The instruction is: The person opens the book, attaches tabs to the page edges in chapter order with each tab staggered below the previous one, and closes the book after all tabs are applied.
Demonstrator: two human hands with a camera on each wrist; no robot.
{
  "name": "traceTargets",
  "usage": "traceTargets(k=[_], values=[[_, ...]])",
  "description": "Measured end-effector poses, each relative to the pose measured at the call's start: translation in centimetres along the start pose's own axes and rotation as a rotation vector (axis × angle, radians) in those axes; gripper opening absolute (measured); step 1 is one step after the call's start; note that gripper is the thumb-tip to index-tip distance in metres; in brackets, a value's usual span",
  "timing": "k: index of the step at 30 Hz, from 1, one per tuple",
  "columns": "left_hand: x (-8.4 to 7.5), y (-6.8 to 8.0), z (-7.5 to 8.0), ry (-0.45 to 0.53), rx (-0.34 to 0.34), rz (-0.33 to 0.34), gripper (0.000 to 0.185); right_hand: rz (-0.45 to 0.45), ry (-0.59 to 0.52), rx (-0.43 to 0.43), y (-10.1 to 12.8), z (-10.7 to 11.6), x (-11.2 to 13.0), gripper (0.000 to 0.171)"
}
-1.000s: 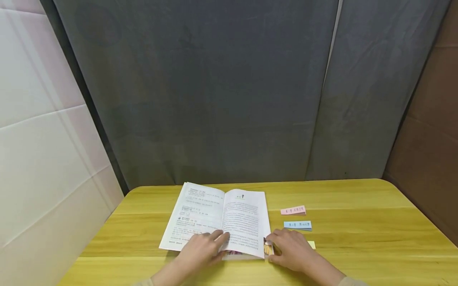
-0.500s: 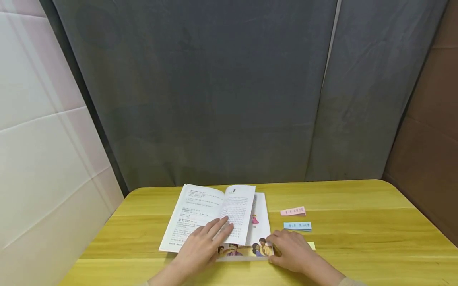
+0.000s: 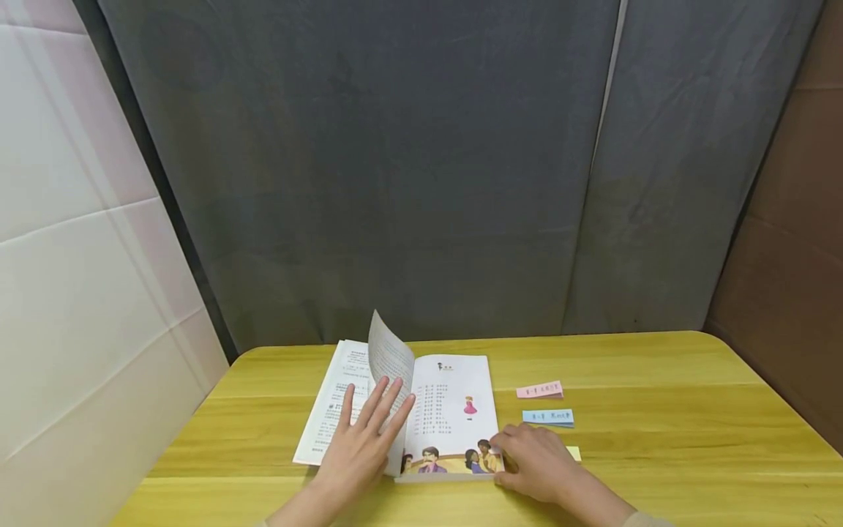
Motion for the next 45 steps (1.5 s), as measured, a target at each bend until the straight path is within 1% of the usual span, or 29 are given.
traceTargets(k=[4, 7, 12, 14, 17, 19, 23, 25, 27, 30, 33, 37, 39, 41, 43, 45], values=[[0.2, 0.2, -0.1, -0.036, 0.013, 0.024, 0.064, 0.000, -0.003, -0.001, 0.0, 0.0, 0.0, 0.036], [0.3, 0.4, -0.3, -0.067, 0.054, 0.030, 0.061, 0.003, 0.004, -0.004, 0.0, 0.0, 0.0, 0.037], [0.4, 0.6, -0.5, -0.104, 0.136, 0.028, 0.070, 0.004, 0.011, -0.007, 0.0, 0.1, 0.1, 0.037], [0.4, 0.8, -0.7, -0.118, 0.163, 0.028, 0.069, 0.000, 0.011, -0.005, 0.0, 0.1, 0.1, 0.037], [0.2, 1.0, -1.0, -0.113, 0.192, 0.027, 0.066, -0.003, 0.006, 0.002, 0.0, 0.1, 0.1, 0.037], [0.1, 1.1, -1.3, -0.110, 0.199, 0.019, 0.065, -0.003, 0.003, 0.002, 0.0, 0.0, 0.1, 0.036], [-0.4, 1.2, -1.5, -0.072, 0.191, 0.013, 0.064, 0.000, -0.002, 0.000, 0.0, 0.0, 0.0, 0.036], [-0.7, 1.1, -1.6, -0.047, 0.205, 0.018, 0.061, -0.001, -0.002, 0.000, 0.0, 0.0, 0.0, 0.036], [-1.0, 1.1, -1.6, 0.003, 0.254, 0.044, 0.060, -0.005, -0.002, 0.002, 0.0, 0.0, 0.0, 0.036], [-1.3, 0.9, -1.8, 0.077, 0.354, 0.100, 0.052, -0.011, -0.003, 0.004, 0.0, 0.1, 0.1, 0.036], [-1.5, 0.9, -1.8, 0.118, 0.407, 0.139, 0.046, -0.011, -0.002, 0.005, 0.0, 0.1, 0.0, 0.036], [-1.7, 0.8, -1.8, 0.126, 0.426, 0.138, 0.041, -0.010, -0.003, 0.009, 0.0, 0.0, 0.0, 0.036], [-1.7, 0.8, -1.9, 0.145, 0.447, 0.148, 0.038, -0.012, -0.004, 0.011, 0.0, 0.0, 0.0, 0.035], [-1.7, 0.8, -1.9, 0.160, 0.454, 0.156, 0.034, -0.014, -0.002, 0.012, 0.0, 0.0, 0.0, 0.035], [-1.6, 0.7, -1.9, 0.183, 0.441, 0.176, 0.029, -0.016, 0.000, 0.013, 0.0, 0.0, -0.1, 0.035], [-1.6, 0.7, -1.9, 0.201, 0.423, 0.199, 0.029, -0.016, 0.001, 0.013, 0.0, 0.0, -0.1, 0.036]])
Point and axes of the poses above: each hand's wrist, its own y-axis away from the middle knuckle, its own z-axis out of the back of the hand, x = y × z, the point moved 3 cm from there along -y, towards the middle knuckle, and after that the axes turned 9 degrees about -x, right-handed, at the moved point
